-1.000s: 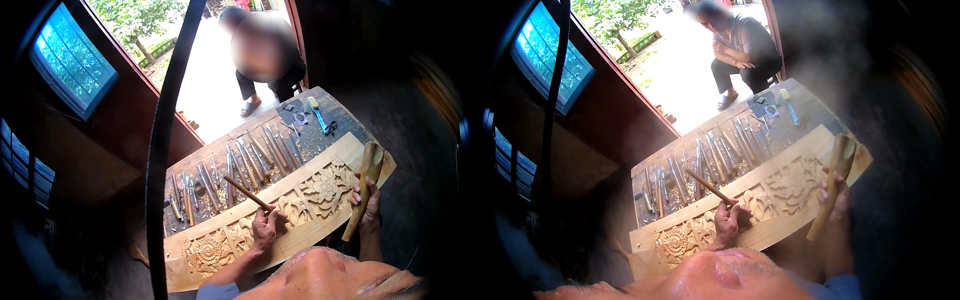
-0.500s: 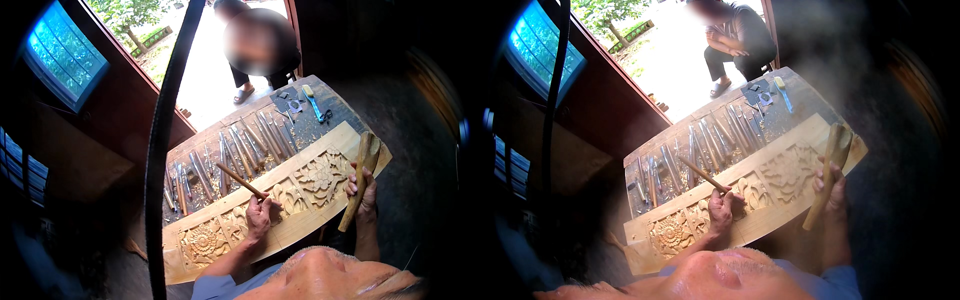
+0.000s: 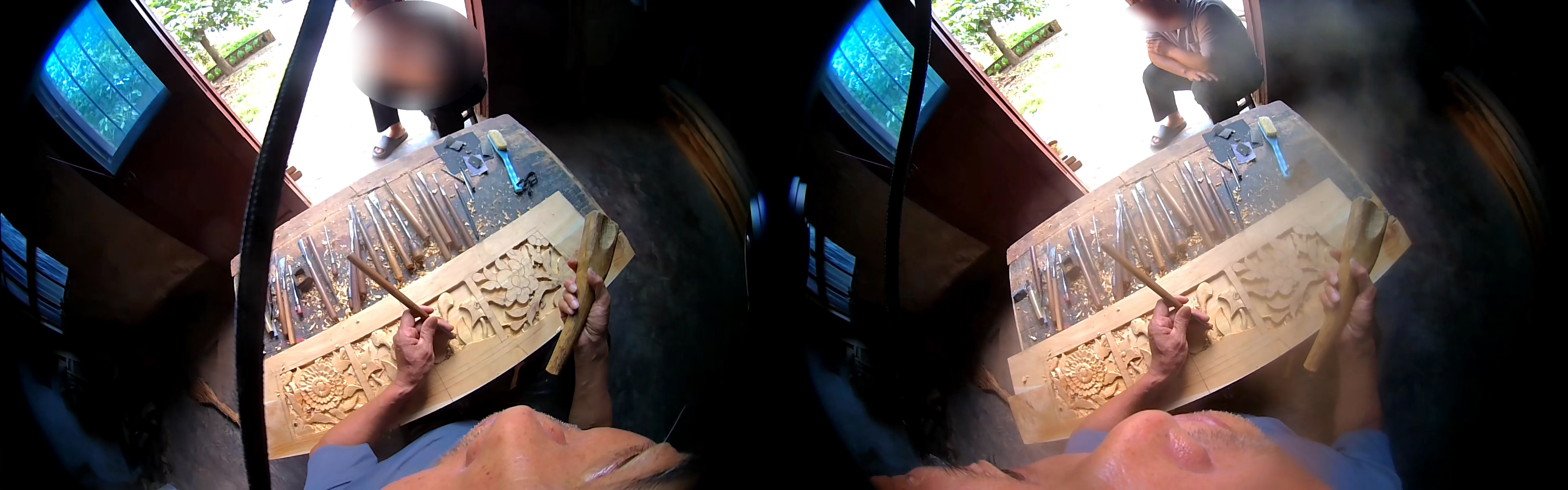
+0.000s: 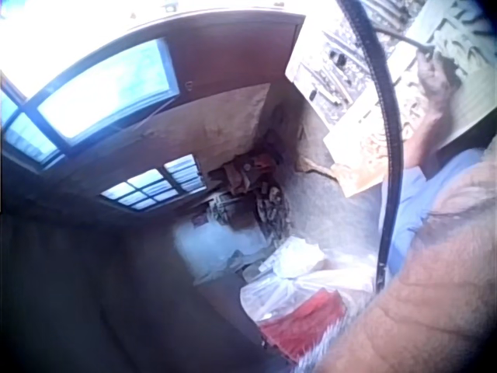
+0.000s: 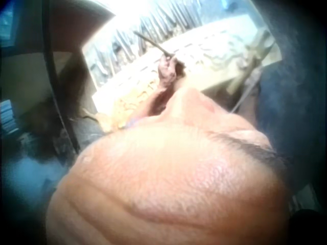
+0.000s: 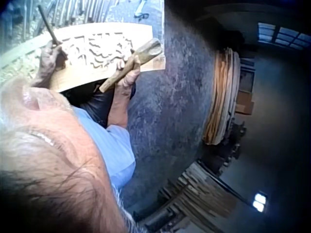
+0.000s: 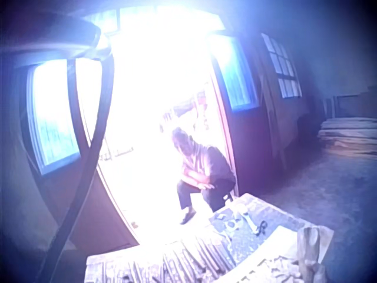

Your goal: The person carves a floral design into a rectangular wooden board using a chisel and a wooden mallet. They repeatedly position the chisel on the wood and strike it with the mallet to remove shavings and refine the pattern. A second person sits nearby observing the process.

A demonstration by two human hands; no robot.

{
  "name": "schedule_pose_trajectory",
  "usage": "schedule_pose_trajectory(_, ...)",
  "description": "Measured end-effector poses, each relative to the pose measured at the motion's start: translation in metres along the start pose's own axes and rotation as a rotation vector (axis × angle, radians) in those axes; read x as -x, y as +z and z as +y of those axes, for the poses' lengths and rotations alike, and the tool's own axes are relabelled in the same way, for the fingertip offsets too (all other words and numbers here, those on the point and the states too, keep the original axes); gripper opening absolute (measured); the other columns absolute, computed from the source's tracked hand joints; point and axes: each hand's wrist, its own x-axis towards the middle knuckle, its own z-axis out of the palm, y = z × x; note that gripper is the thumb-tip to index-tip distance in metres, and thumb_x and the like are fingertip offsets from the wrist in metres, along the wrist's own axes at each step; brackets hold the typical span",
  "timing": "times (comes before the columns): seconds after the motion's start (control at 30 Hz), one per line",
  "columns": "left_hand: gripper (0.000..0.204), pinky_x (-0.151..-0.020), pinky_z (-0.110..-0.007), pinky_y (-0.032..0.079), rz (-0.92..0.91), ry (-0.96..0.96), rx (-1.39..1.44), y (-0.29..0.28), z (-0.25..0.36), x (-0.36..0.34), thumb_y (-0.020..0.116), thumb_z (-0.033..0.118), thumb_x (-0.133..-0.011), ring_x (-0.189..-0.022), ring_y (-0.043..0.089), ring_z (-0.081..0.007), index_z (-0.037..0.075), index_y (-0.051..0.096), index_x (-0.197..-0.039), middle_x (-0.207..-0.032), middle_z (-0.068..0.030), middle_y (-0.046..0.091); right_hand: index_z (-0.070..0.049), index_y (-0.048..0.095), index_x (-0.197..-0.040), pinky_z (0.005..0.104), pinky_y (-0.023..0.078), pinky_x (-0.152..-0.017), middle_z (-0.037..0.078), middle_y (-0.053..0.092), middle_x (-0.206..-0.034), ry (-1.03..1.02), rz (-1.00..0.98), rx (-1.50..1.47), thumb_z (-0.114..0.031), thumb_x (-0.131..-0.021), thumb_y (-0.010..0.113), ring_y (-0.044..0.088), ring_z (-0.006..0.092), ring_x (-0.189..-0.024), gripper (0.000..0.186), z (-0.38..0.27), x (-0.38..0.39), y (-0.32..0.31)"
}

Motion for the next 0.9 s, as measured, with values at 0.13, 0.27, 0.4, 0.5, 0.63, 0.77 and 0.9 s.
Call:
schedule_pose_trajectory(0.13, 0.025, -0.077, -0.026, 0.056, -0.002, -0.013, 0.005, 0.0006, 0.0017, 0.0009, 0.055, 0.019, -0.109, -0.082, 0.07, -0.0133, 0.0, 0.049, -0.124, -0.09, -0.0114, 0.075, 0.002, 0.052, -0.131, 0.0233, 0.049, -0.049, 0.006, 0.055, -0.079, 0.009, -0.02, -0.007, -0.032, -0.1, 0.065, 0.054, 0.01, -0.052, 0.048, -0.0006, -0.0004, -0.0013)
schedule_pose_trajectory(0.27, 0.026, -0.077, -0.026, 0.056, -0.004, -0.006, 0.007, 0.0002, 0.0013, 0.0007, 0.055, 0.019, -0.109, -0.082, 0.07, -0.0132, 0.0, 0.049, -0.124, -0.09, -0.0114, 0.075, 0.002, 0.053, -0.13, 0.0234, 0.049, -0.049, 0.006, 0.055, -0.078, -0.005, -0.009, -0.002, -0.032, -0.1, 0.065, 0.055, 0.01, -0.052, 0.047, 0.0003, 0.0002, 0.002)
schedule_pose_trajectory(0.4, 0.026, -0.077, -0.025, 0.056, -0.009, -0.005, -0.043, -0.0023, -0.0023, -0.0003, 0.055, 0.02, -0.109, -0.082, 0.071, -0.0131, -0.001, 0.048, -0.125, -0.09, -0.0111, 0.076, 0.002, 0.053, -0.13, 0.0234, 0.05, -0.048, 0.006, 0.056, -0.078, -0.012, 0.01, 0.001, -0.032, -0.1, 0.065, 0.056, 0.0103, -0.051, 0.046, -0.0002, 0.0011, 0.003)
schedule_pose_trajectory(0.5, 0.027, -0.076, -0.025, 0.055, -0.008, -0.008, -0.003, 0.0004, 0.0, 0.0009, 0.055, 0.02, -0.109, -0.081, 0.071, -0.0129, -0.001, 0.048, -0.125, -0.09, -0.0106, 0.076, 0.002, 0.053, -0.13, 0.0233, 0.05, -0.047, 0.006, 0.056, -0.078, -0.015, 0.009, 0.003, -0.031, -0.101, 0.065, 0.056, 0.0104, -0.051, 0.046, -0.0004, 0.0015, 0.0026)
schedule_pose_trajectory(0.63, 0.027, -0.075, -0.025, 0.056, -0.01, -0.007, 0.004, 0.0002, -0.0005, 0.0019, 0.055, 0.019, -0.109, -0.081, 0.071, -0.0127, -0.001, 0.049, -0.125, -0.09, -0.0108, 0.076, 0.002, 0.053, -0.13, 0.0233, 0.05, -0.048, 0.006, 0.056, -0.078, -0.007, 0.01, -0.004, -0.031, -0.101, 0.064, 0.056, 0.0104, -0.051, 0.046, -0.0005, 0.0024, 0.0035)
schedule_pose_trajectory(0.77, 0.026, -0.075, -0.025, 0.056, -0.009, -0.013, -0.014, -0.0007, 0.0007, -0.0002, 0.055, 0.019, -0.109, -0.081, 0.071, -0.0128, -0.001, 0.049, -0.125, -0.09, -0.0109, 0.076, 0.002, 0.053, -0.13, 0.0234, 0.05, -0.048, 0.005, 0.056, -0.078, -0.007, 0.005, 0.001, -0.031, -0.101, 0.064, 0.056, 0.0102, -0.051, 0.046, 0.0002, 0.0009, 0.0029)
schedule_pose_trajectory(0.9, 0.025, -0.076, -0.025, 0.056, -0.008, -0.012, -0.008, 0.0002, 0.0028, 0.0007, 0.054, 0.018, -0.109, -0.081, 0.07, -0.013, -0.001, 0.049, -0.125, -0.09, -0.0108, 0.076, 0.001, 0.053, -0.131, 0.0229, 0.049, -0.048, 0.005, 0.056, -0.078, -0.002, -0.005, 0.006, -0.032, -0.101, 0.065, 0.055, 0.0092, -0.052, 0.046, 0.0005, 0.0003, -0.0014)
